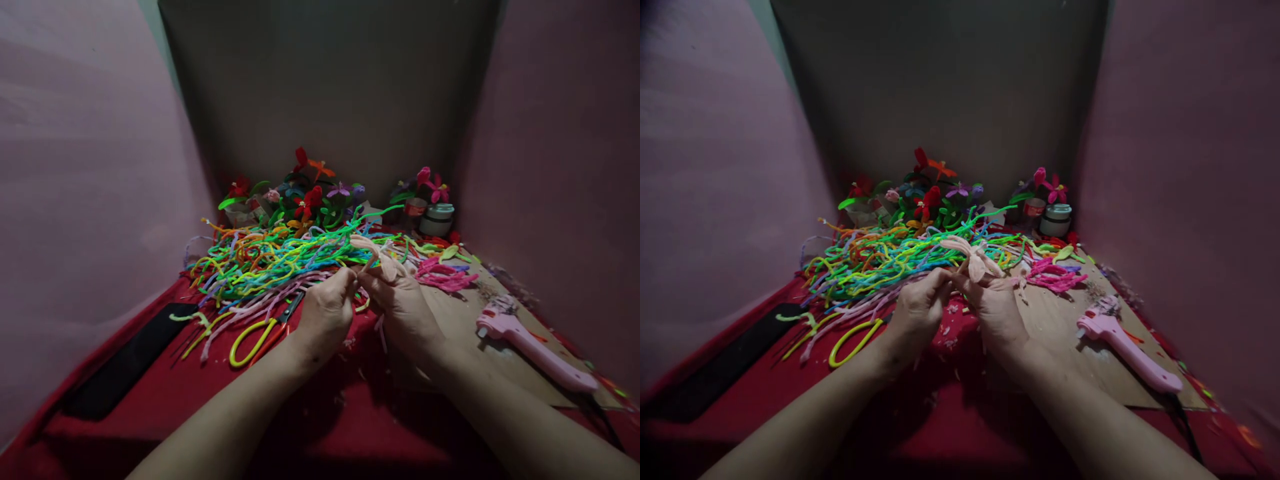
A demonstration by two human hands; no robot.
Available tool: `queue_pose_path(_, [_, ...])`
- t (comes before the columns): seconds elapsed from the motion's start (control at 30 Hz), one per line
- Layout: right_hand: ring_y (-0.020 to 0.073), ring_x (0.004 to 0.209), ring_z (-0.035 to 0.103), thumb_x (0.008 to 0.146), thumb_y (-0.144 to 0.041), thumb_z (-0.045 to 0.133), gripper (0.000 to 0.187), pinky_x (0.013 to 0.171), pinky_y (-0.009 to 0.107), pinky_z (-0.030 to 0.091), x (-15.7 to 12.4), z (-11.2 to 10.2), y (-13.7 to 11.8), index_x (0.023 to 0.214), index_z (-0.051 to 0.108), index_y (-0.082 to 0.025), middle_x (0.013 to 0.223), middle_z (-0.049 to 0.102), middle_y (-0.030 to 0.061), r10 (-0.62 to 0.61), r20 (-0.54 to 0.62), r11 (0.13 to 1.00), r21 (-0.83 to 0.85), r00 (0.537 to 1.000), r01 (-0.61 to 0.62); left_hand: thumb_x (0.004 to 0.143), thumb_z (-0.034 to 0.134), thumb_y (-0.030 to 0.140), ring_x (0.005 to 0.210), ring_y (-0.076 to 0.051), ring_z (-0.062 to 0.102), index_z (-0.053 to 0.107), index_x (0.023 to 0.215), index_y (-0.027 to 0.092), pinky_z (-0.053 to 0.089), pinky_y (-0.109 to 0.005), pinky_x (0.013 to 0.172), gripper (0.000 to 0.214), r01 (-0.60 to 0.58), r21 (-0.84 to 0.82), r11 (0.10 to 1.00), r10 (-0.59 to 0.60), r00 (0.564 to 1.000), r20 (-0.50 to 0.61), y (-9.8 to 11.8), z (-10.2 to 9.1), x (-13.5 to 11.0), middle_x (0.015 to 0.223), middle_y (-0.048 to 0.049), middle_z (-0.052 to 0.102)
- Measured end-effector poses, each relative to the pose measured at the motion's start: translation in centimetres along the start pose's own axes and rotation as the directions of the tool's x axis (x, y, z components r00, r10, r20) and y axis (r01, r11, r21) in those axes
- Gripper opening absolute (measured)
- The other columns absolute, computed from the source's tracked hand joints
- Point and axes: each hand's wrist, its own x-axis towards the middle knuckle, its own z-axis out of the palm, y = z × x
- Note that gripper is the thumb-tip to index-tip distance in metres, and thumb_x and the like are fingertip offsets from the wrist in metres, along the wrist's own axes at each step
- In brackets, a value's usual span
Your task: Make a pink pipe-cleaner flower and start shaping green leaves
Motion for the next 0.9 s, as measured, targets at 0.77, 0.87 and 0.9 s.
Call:
queue_pose_path(0.77, [0.0073, 0.053, 0.046, 0.069, -0.023, 0.066, 0.014, 0.048, 0.020, 0.034, 0.1, -1.5, 1.4, 0.083, 0.067, -0.020, 0.065, 0.059, -0.0024, 0.317, 0.122, 0.903, 0.264, 0.940, -0.339, 0.079, 0.055, 0.025, 0.034, 0.000, 0.010, 0.052, 0.082, 0.015, 0.012, -0.014, 0.034, 0.011, 0.661, -0.741, 0.116, -0.092, 0.750, 0.655, -0.6, -1.8, 1.0, 0.050, 0.0093, 0.034])
queue_pose_path(0.87, [0.0072, 0.055, 0.048, 0.066, -0.020, 0.069, 0.008, 0.050, 0.019, 0.036, 0.1, -1.4, 1.2, 0.072, 0.065, -0.020, 0.062, 0.059, -0.0036, 0.303, 0.065, 0.908, 0.285, 0.951, -0.308, 0.079, 0.055, 0.026, 0.034, 0.000, 0.013, 0.052, 0.082, 0.015, 0.012, -0.015, 0.034, 0.011, 0.662, -0.730, 0.168, -0.087, 0.748, 0.658, -0.4, -1.8, 1.0, 0.049, 0.0089, 0.034])
queue_pose_path(0.9, [0.0075, 0.055, 0.049, 0.064, -0.020, 0.070, 0.009, 0.049, 0.020, 0.036, 0.1, -1.4, 1.2, 0.072, 0.065, -0.020, 0.062, 0.059, -0.0037, 0.308, 0.035, 0.910, 0.282, 0.951, -0.305, 0.078, 0.055, 0.028, 0.034, -0.001, 0.014, 0.053, 0.083, 0.015, 0.012, -0.015, 0.034, 0.013, 0.648, -0.731, 0.216, -0.108, 0.760, 0.641, -0.2, -1.8, 1.1, 0.049, 0.0087, 0.034])
